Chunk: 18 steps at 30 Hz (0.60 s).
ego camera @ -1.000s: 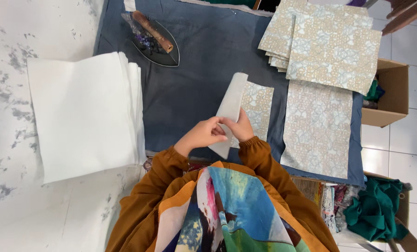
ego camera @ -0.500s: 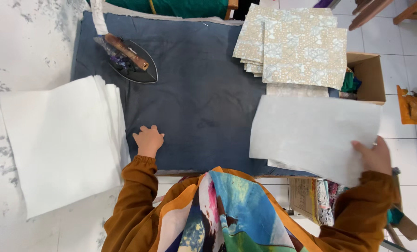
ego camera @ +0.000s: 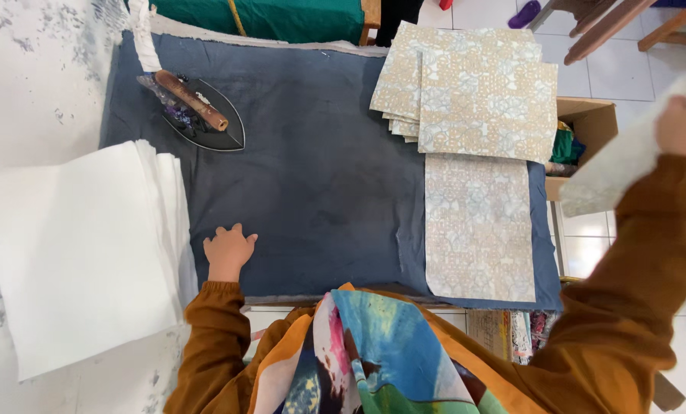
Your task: The person irons patterned fabric pieces on a dark ironing board. They place a white sheet over the fabric, smooth it, and press with a hot iron. The person repeats this process for multiple fabric pieces, stacking finished items to the side.
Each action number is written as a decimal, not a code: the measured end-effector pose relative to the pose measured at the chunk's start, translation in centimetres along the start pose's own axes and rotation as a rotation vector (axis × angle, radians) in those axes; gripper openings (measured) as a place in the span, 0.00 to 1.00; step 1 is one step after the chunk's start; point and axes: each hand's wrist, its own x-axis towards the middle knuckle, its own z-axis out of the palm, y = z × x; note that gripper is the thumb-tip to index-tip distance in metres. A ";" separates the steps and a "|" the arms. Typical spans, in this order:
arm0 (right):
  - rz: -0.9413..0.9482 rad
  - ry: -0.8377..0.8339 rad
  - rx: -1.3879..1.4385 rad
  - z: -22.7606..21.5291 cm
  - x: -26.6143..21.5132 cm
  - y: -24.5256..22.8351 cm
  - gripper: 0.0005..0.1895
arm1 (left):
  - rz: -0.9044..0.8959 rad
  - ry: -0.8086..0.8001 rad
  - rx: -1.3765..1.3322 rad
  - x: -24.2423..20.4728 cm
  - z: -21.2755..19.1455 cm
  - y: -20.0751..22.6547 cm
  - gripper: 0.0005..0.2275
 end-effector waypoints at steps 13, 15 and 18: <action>-0.058 -0.695 0.575 24.2 -1.4 -31.9 0.40 | -0.451 0.878 -0.197 -10.0 -1.0 -14.7 0.24; -0.159 -0.653 0.642 23.5 -6.5 -34.6 0.35 | -0.683 0.824 -0.247 -9.8 0.7 -19.5 0.35; -0.238 -0.802 0.851 20.1 -15.0 -36.4 0.28 | -0.968 0.750 -0.568 -8.7 3.1 -24.3 0.46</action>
